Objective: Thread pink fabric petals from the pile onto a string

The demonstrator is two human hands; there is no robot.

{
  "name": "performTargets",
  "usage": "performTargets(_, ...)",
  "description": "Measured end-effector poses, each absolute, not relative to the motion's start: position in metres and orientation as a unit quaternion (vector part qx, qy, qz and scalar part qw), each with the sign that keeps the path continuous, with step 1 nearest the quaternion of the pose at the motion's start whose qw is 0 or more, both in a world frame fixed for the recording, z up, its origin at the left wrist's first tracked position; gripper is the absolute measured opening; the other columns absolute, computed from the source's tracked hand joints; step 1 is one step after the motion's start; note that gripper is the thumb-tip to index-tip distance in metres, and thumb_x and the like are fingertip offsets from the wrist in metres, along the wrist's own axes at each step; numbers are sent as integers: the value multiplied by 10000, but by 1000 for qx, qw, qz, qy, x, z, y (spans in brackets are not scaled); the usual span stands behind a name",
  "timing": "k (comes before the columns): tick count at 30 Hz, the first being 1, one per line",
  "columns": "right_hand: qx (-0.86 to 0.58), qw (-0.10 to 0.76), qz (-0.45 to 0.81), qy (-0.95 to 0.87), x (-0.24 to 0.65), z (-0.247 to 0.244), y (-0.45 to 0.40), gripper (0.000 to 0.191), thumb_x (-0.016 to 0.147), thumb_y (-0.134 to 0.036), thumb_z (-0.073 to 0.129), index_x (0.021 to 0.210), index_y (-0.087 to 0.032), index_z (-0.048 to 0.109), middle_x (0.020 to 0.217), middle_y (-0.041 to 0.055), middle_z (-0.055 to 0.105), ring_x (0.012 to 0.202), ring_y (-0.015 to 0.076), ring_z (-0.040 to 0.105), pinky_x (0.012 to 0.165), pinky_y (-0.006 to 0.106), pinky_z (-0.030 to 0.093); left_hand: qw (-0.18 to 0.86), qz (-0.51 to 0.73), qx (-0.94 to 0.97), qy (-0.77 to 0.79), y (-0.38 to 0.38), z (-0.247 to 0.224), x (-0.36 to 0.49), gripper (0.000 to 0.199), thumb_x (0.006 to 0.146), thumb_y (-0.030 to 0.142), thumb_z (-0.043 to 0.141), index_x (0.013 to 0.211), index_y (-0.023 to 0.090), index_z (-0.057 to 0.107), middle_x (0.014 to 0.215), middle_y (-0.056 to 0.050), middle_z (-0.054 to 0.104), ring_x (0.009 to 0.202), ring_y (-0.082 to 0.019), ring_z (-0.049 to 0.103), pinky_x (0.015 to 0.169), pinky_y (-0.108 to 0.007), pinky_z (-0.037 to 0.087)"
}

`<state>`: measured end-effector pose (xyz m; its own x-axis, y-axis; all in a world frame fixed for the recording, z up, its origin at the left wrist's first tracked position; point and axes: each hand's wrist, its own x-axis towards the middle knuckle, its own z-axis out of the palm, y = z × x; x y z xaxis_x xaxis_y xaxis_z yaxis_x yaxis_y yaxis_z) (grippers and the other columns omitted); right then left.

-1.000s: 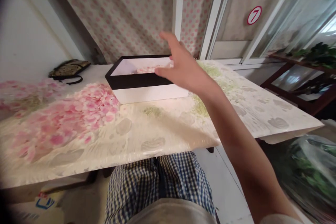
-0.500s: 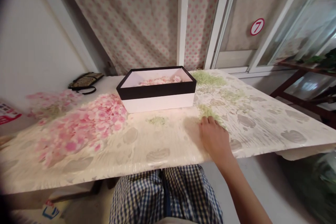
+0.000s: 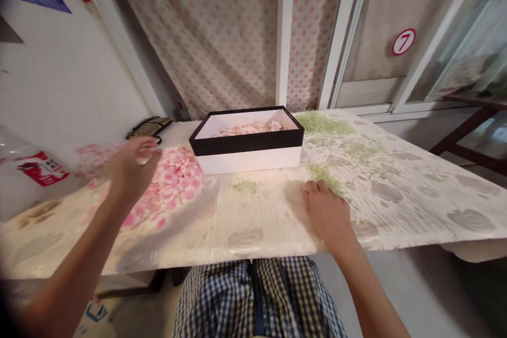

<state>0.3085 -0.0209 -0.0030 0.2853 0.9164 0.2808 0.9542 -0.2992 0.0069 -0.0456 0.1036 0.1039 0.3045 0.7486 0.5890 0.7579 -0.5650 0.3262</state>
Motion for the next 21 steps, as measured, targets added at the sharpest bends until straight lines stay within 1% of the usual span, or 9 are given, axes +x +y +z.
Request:
performTargets(3, -792, 88, -110, -594, 310, -3, -21, 221, 1000, -254, 403, 1016, -177, 610, 987, 76, 614, 765, 221, 657, 520, 286, 379, 2, -253, -839, -482, 142, 96, -46, 327, 900, 303, 622, 1188, 147, 605, 1271, -89, 587, 1185, -300, 540, 999, -521, 436)
performTargets(5, -794, 96, -107, -591, 311, -4, -21, 219, 995, -253, 402, 978, -168, 603, 969, 76, 619, 747, 214, 651, 513, 285, 364, -23, -173, -857, -485, 161, 85, -43, 253, 890, 292, 638, 1090, 138, 647, 1161, -81, 645, 1095, -265, 597, 948, -484, 479)
performTargets(8, -792, 112, -100, -592, 315, -7, -21, 189, 977, -228, 417, 926, -159, 585, 945, 72, 631, 719, 205, 639, 507, 285, 334, -49, -106, -870, -480, 171, 68, -41, 213, 926, 309, 593, 1039, 135, 640, 1081, -76, 659, 972, -203, 640, 871, -423, 528)
performTargets(10, -787, 127, -98, -596, 317, -10, -22, 183, 962, -204, 421, 884, -161, 581, 928, 70, 637, 703, 198, 628, 513, 287, 327, -56, -97, -875, -472, 165, 60, -39, 176, 926, 290, 582, 995, 146, 656, 1057, -74, 676, 968, -201, 644, 886, -413, 519)
performTargets(12, -783, 148, -100, -596, 319, -14, -23, 195, 949, -184, 409, 863, -161, 583, 916, 79, 641, 676, 194, 613, 521, 294, 334, -60, -106, -877, -464, 153, 58, -38, 143, 900, 232, 562, 925, 176, 691, 1006, -61, 710, 949, -213, 661, 887, -387, 513)
performTargets(14, -776, 178, -107, -596, 321, -17, -23, 211, 943, -174, 388, 894, -154, 593, 931, 99, 642, 674, 206, 604, 542, 309, 365, -66, -123, -880, -453, 138, 60, -34, 201, 845, 178, 529, 901, 208, 720, 991, -48, 734, 933, -229, 675, 869, -359, 514)
performTargets(17, -753, 229, -117, -606, 325, -21, -24, 235, 935, -172, 371, 948, -132, 602, 969, 128, 637, 775, 240, 613, 649, 338, 445, -75, -150, -887, -429, 118, 63, -25, 307, 782, 144, 510, 987, 215, 726, 1064, -48, 735, 981, -252, 667, 901, -381, 494)
performTargets(19, -734, 260, -120, -616, 327, -22, -23, 244, 921, -173, 370, 928, -128, 610, 964, 141, 636, 847, 261, 610, 733, 360, 474, -85, -167, -892, -412, 106, 64, -17, 335, 772, 138, 510, 1025, 212, 717, 1091, -51, 730, 1012, -255, 653, 961, -409, 456)
performTargets(21, -718, 285, -121, -624, 329, -23, -23, 252, 902, -172, 368, 888, -138, 617, 936, 145, 638, 880, 278, 606, 779, 384, 487, -100, -186, -892, -401, 95, 63, -8, 321, 780, 143, 515, 1027, 213, 709, 1074, -49, 731, 1007, -251, 648, 1001, -432, 421)
